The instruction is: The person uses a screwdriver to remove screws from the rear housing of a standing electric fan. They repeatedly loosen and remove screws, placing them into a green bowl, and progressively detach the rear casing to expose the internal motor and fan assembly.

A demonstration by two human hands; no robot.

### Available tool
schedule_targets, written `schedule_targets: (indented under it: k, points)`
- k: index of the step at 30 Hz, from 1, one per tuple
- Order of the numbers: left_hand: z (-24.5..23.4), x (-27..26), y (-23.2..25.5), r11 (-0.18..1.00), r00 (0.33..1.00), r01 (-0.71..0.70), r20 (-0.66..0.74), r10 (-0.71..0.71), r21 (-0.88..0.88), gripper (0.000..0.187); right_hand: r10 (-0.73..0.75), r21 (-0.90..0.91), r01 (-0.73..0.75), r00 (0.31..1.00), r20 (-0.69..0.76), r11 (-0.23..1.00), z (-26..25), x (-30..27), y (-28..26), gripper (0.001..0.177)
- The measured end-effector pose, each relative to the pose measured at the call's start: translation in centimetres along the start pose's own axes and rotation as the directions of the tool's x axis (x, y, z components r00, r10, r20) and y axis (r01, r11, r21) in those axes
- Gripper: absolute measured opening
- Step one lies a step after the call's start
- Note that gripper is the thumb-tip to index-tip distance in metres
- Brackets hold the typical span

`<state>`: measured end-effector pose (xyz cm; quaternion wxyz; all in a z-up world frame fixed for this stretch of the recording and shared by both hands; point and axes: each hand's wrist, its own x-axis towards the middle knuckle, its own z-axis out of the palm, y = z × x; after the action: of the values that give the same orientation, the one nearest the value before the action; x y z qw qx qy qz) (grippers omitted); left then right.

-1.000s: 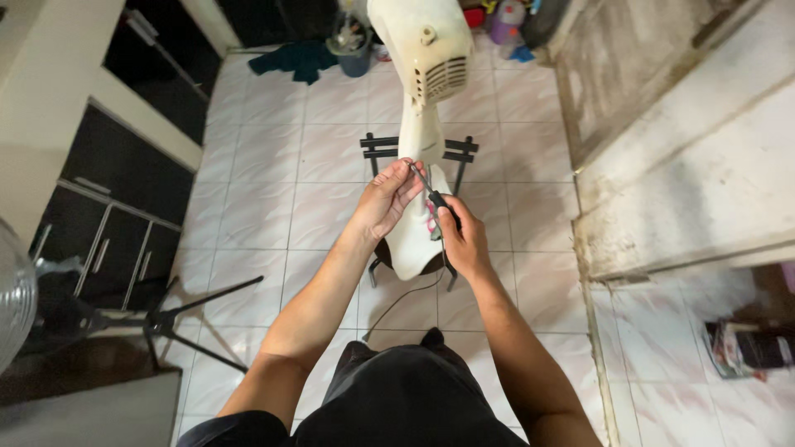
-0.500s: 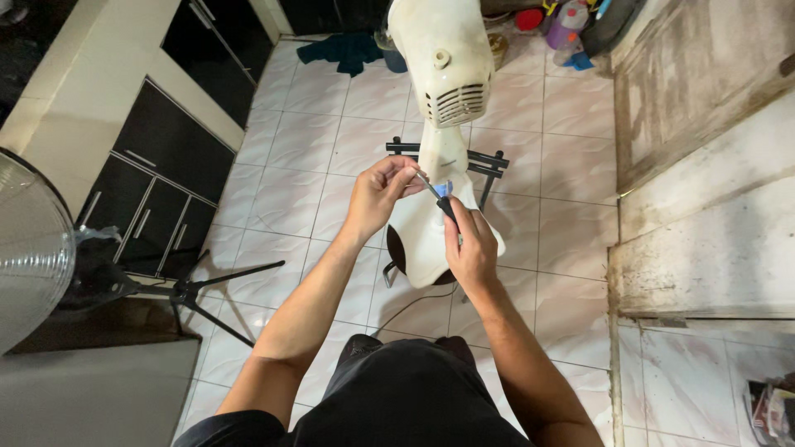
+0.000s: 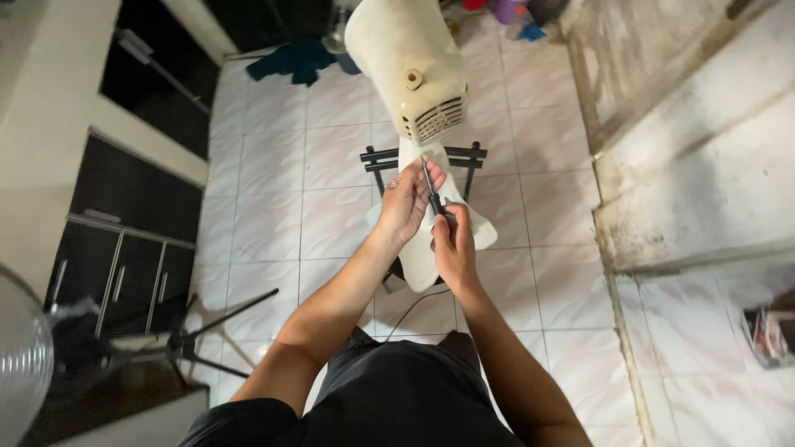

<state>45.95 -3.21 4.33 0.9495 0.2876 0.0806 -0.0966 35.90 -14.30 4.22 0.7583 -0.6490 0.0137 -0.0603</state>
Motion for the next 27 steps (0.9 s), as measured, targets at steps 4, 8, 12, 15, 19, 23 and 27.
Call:
schedule_targets:
  k: [4,8,12,15,19,23,27]
  points:
    - [-0.7,0.5,1.7,0.995,0.991,0.069,0.111,-0.077,0.072,0.021,-0.153,-0.133,0.142,0.986,-0.072,0.981,1.6,0.4,-0.9,0.01]
    - [-0.9,1.3,3.9,0.983,0.958,0.159,0.226,-0.176,0.089,0.023,-0.16,-0.169,0.128,0.969,-0.189,0.977,4.1,0.9,-1.6,0.01]
    - [-1.4,2.1,5.2,0.961,0.933,0.246,0.237,-0.271,0.128,0.022,-0.109,-0.112,0.08,0.952,-0.285,0.99,6.5,0.7,-1.4,0.01]
    - [-1.1,2.3,5.9,0.946,0.935,0.3,0.157,-0.317,0.119,0.022,-0.101,-0.238,0.012,0.926,-0.365,0.971,7.8,1.0,-1.8,0.01]
    - [-1.1,2.4,6.3,0.938,0.93,0.333,0.131,-0.344,0.099,0.024,-0.172,-0.443,-0.011,0.913,-0.371,0.897,8.1,1.6,-3.3,0.011]
    - [-2.4,2.8,6.0,0.928,0.91,0.353,0.188,-0.37,0.119,0.026,-0.143,-0.553,-0.058,0.939,-0.314,0.831,7.0,1.6,-5.1,0.014]
    - [-5.4,3.6,5.3,0.928,0.927,0.275,0.185,-0.325,0.251,0.023,-0.544,-0.718,0.409,0.838,0.049,0.564,5.2,2.8,-6.5,0.022]
